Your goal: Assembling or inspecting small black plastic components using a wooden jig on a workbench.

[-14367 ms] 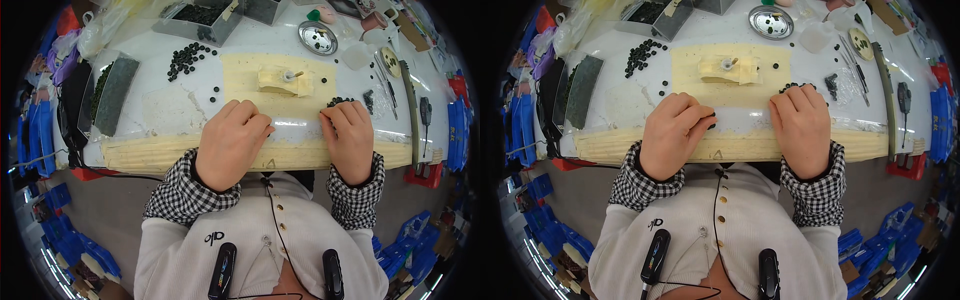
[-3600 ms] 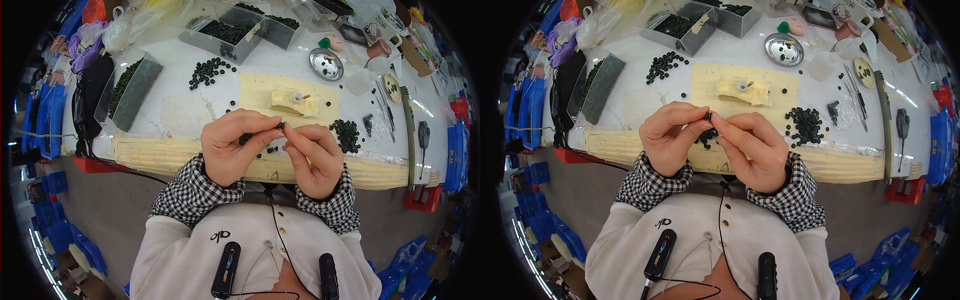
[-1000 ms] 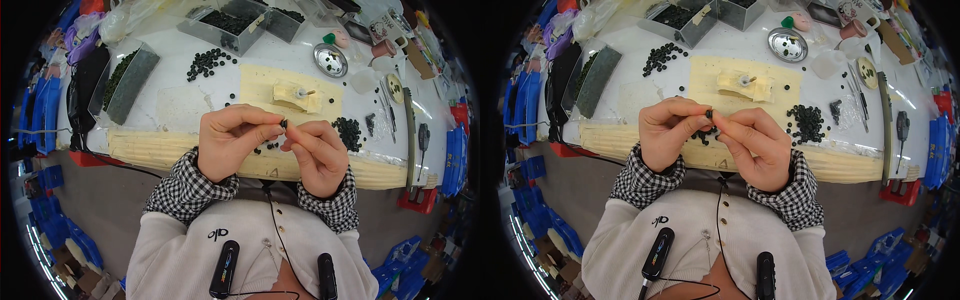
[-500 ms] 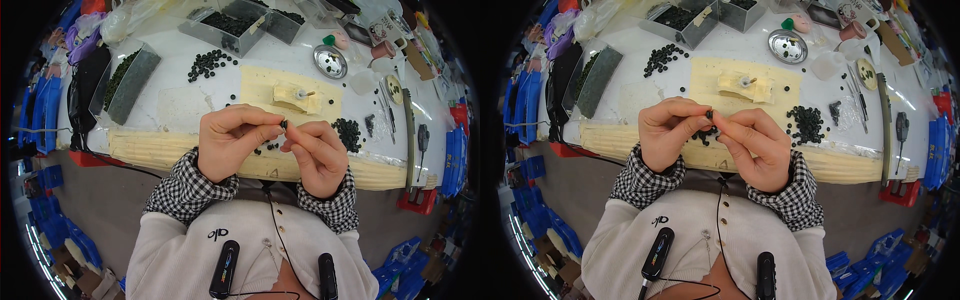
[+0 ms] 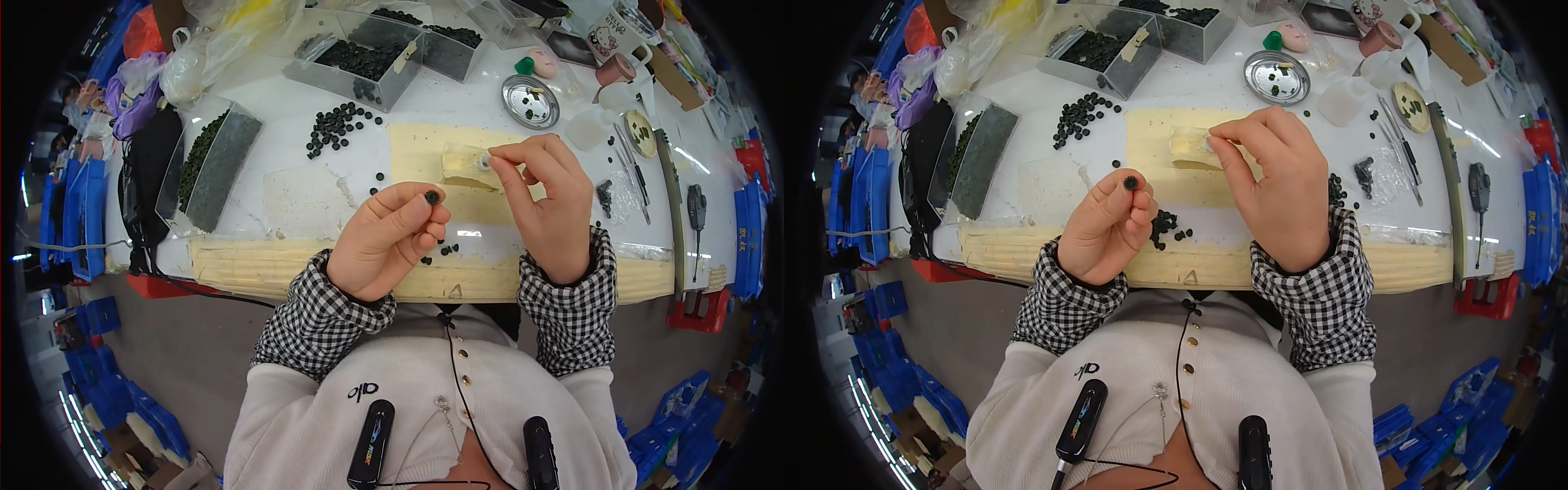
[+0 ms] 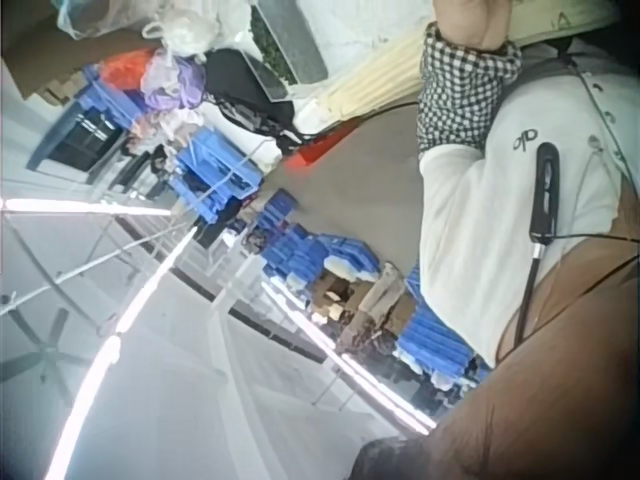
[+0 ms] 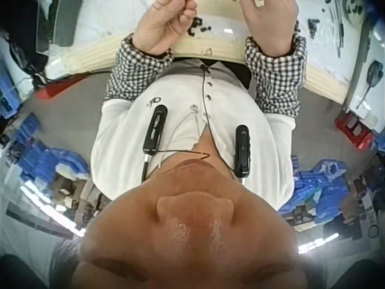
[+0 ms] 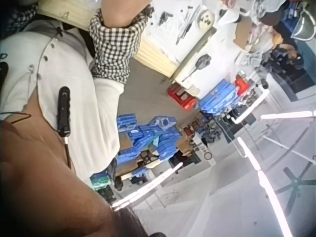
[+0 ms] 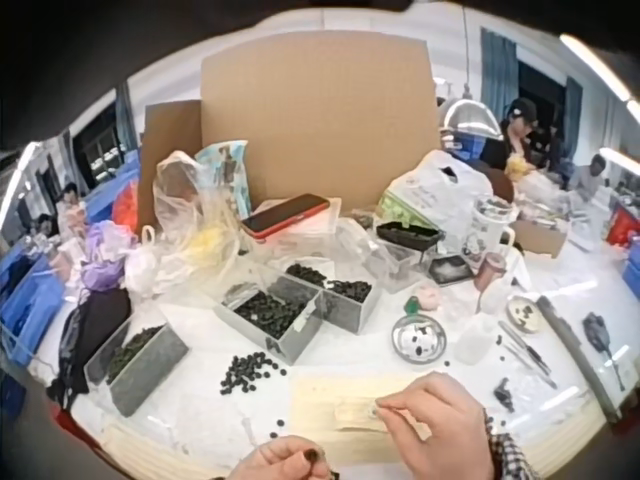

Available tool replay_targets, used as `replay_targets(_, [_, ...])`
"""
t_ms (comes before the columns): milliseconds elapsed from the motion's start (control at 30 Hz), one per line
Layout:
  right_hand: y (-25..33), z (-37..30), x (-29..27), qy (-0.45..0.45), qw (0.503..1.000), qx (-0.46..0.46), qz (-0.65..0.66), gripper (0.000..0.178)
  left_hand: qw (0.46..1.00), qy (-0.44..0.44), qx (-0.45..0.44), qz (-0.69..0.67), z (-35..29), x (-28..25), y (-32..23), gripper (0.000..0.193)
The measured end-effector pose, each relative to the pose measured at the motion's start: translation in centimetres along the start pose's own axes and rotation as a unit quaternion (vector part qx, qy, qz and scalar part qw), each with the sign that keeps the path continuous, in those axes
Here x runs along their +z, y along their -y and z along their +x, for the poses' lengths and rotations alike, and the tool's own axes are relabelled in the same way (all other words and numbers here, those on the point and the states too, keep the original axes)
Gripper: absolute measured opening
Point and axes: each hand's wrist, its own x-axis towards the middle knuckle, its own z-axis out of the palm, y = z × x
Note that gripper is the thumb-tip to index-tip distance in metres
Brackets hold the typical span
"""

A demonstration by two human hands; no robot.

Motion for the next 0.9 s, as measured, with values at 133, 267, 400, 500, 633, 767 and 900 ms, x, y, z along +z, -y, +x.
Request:
replay_targets(133, [1.5, 0.2, -1.0, -0.079, 0.996, -0.009, 0.043, 0.009, 1.0, 0.011, -0.006, -0.01, -0.2, -0.1, 0.0, 0.021])
replay_targets(267, [3.3, 0.0, -1.9, -0.117, 0.978, -0.048, 0.167, 0.007, 1.0, 0.012, -0.02, 0.001, -0.2, -0.1, 0.0, 0.02])
replay_targets(400, [3.1, -0.4, -1.1, -0.047, 0.964, -0.056, 0.257, 0.009, 0.999, 0.016, -0.03, 0.013, -0.2, 0.1, 0.0, 0.02])
replay_targets(500, [4.1, -0.7, -0.6, -0.018, 0.957, -0.019, 0.289, 0.019, 0.999, 0.018, -0.028, 0.023, -0.2, 0.0, 0.1, 0.02])
replay_targets(633, [4.2, -0.7, 0.1, -0.009, 0.942, -0.009, 0.335, 0.017, 0.999, 0.021, -0.031, 0.019, -0.2, 0.0, 0.1, 0.02])
replay_targets(767, [4.0, -0.7, 0.0, 0.004, 0.945, -0.022, 0.326, 0.016, 0.999, 0.025, -0.036, 0.015, -0.1, 0.0, 0.0, 0.02])
replay_targets(900, [3.7, -0.8, 0.3, -0.015, 0.938, -0.032, 0.345, 0.009, 0.999, 0.022, -0.036, 0.011, -0.1, 0.0, 0.0, 0.02])
